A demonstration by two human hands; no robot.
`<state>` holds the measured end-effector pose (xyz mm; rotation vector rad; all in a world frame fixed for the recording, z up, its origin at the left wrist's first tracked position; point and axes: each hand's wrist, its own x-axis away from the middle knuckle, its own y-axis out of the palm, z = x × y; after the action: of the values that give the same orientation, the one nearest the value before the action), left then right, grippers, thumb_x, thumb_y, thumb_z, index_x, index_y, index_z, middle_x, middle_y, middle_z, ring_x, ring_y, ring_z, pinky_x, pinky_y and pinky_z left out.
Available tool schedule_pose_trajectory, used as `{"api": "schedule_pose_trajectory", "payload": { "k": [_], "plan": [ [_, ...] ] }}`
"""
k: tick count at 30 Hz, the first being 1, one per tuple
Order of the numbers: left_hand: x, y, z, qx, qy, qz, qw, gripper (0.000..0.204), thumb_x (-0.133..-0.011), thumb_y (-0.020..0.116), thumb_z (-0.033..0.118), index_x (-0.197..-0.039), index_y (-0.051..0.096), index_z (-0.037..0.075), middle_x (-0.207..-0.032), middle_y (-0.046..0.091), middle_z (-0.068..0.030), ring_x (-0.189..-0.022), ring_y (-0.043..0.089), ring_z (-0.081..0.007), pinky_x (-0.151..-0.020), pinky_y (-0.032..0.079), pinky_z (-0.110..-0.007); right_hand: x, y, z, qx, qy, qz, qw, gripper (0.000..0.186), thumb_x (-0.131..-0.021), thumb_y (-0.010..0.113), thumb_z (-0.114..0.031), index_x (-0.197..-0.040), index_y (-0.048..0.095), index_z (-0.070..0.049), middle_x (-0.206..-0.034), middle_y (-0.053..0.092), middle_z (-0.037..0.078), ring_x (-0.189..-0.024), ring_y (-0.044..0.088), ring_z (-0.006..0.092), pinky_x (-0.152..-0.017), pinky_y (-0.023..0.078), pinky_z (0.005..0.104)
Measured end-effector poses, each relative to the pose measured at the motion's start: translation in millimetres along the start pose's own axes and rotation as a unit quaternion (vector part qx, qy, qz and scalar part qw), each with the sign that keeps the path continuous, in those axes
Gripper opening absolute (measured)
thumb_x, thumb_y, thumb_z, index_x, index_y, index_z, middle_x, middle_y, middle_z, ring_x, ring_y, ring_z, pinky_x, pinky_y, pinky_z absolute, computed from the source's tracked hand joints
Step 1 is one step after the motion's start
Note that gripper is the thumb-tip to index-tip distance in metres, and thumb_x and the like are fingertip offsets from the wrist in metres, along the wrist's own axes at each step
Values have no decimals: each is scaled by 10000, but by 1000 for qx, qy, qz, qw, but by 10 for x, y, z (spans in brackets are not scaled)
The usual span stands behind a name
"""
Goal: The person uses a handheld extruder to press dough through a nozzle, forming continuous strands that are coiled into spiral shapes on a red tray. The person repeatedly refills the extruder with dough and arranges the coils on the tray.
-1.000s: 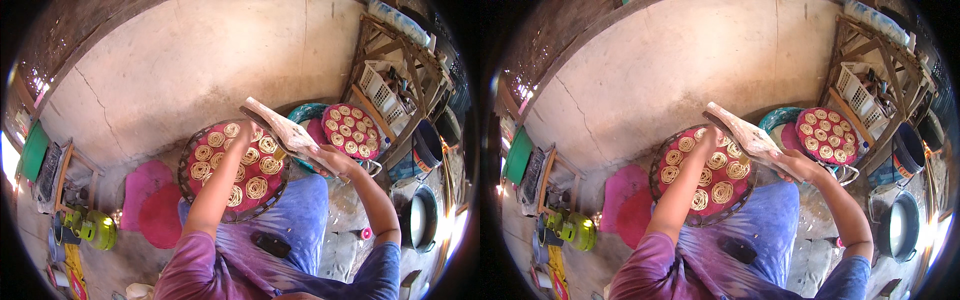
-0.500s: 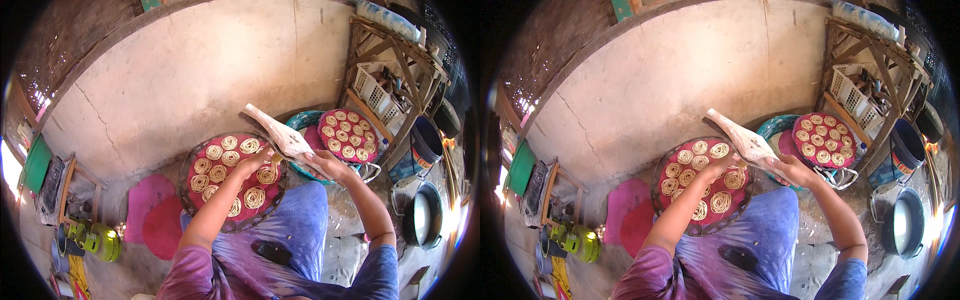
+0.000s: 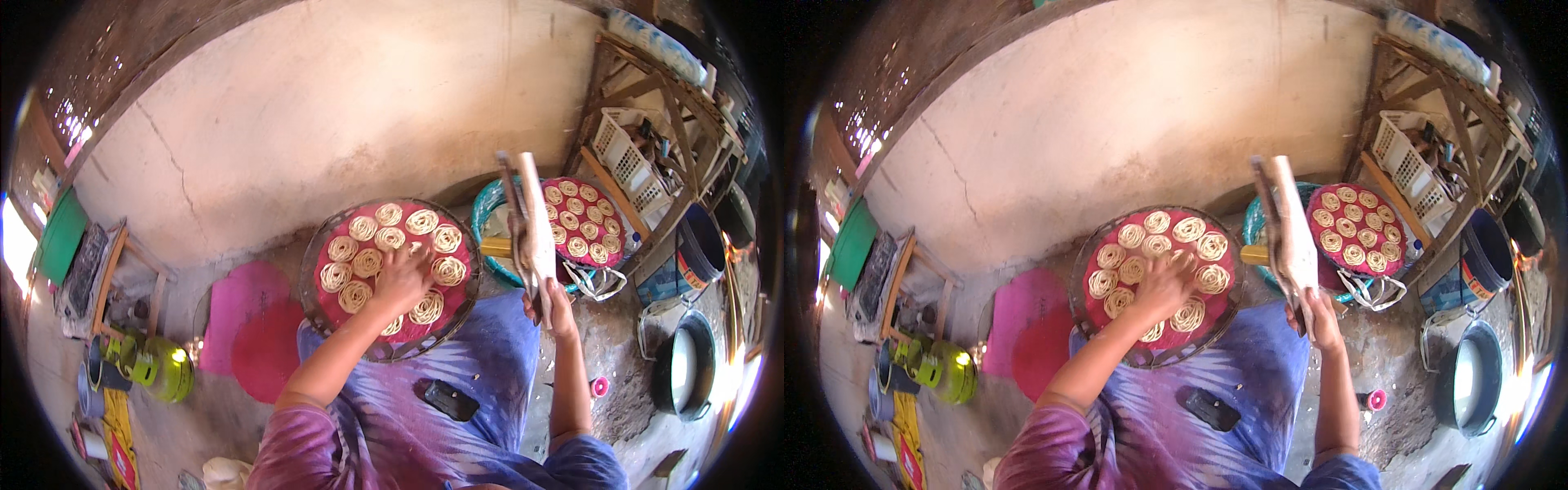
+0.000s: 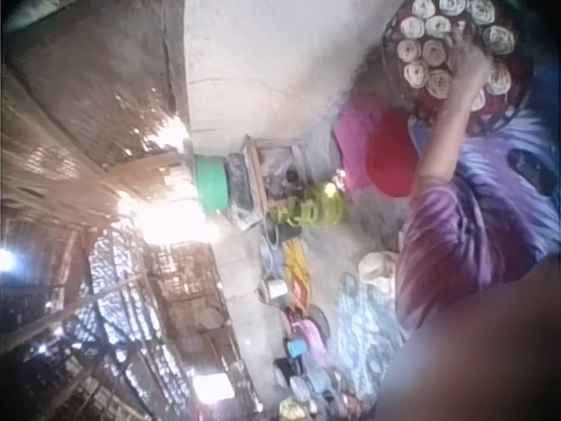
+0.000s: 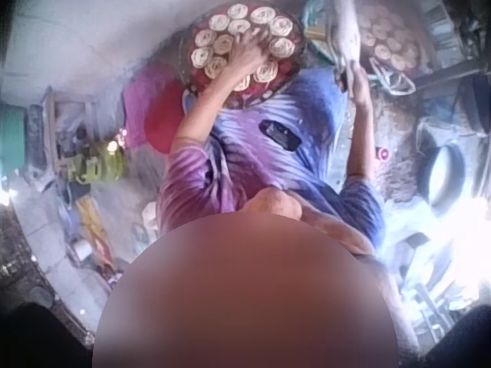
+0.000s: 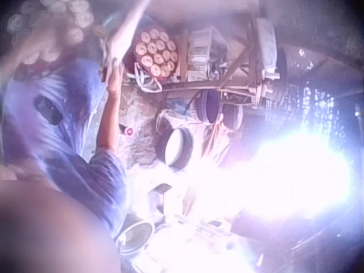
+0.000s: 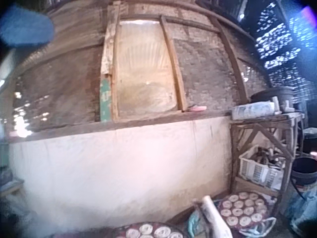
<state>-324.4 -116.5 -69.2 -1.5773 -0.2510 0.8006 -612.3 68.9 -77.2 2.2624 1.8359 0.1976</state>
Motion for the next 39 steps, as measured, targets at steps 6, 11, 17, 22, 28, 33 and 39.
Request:
{"api": "schedule_pose_trajectory", "payload": {
  "k": [6,11,17,22,28,33,39],
  "plan": [
    [1215,-410,-818,11,-240,273,931,155,-751,789,160,-850,687,98,-1250,620,-18,-1158,519,-316,-982,393,-443,224,-21,684,-342,-2,-53,938,845,-854,368,-827,-1288,484,-111,-644,398,33,-501,356,165,-444,278,313],
    [3411,170,-1531,145,-604,98,777,160,-766,796,230,-829,709,112,-1081,670,-67,-1043,585,-349,-869,459,-450,187,-192,879,-369,-61,-174,911,935,-904,325,-787,-1513,295,-79,-719,425,95,-531,383,177,-454,360,321],
    [5326,1419,-1857,-64,-786,326,522,493,-807,762,349,-1132,645,-2,-966,695,-202,-895,663,-364,-840,508,-449,124,-379,928,-395,-24,-139,908,859,-964,296,-713,-1536,231,-76,-756,418,105,-542,369,174,-484,367,313],
    [5553,1414,-2089,303,-830,314,347,433,-761,769,280,-1067,646,-1,-871,708,-167,-871,680,-360,-791,519,-464,129,-368,945,-390,-41,-167,905,859,-957,325,-715,-1494,305,-46,-771,371,76,-592,336,171,-518,340,314],
    [4540,153,-2254,-61,-718,294,628,346,-863,689,310,-1059,683,25,-928,691,-241,-855,679,-396,-723,531,-475,156,-321,912,-378,-32,-121,917,874,-955,294,-727,-1520,256,-62,-748,422,105,-540,372,180,-479,360,318],
    [3422,-1421,-2359,-270,-459,275,800,216,-957,579,250,-1004,670,60,-871,682,-196,-760,654,-398,-664,511,-496,150,-226,891,-391,-22,-76,917,959,-887,290,-815,-1475,382,-64,-667,450,97,-495,373,181,-452,358,327],
    [1848,-2433,-1887,-232,-268,171,919,179,-960,575,244,-973,640,77,-792,663,-182,-711,656,-396,-613,522,-486,191,-139,854,-394,-30,-97,913,962,-863,258,-846,-1474,400,-117,-677,493,127,-484,389,201,-449,357,326]
  ]
}}
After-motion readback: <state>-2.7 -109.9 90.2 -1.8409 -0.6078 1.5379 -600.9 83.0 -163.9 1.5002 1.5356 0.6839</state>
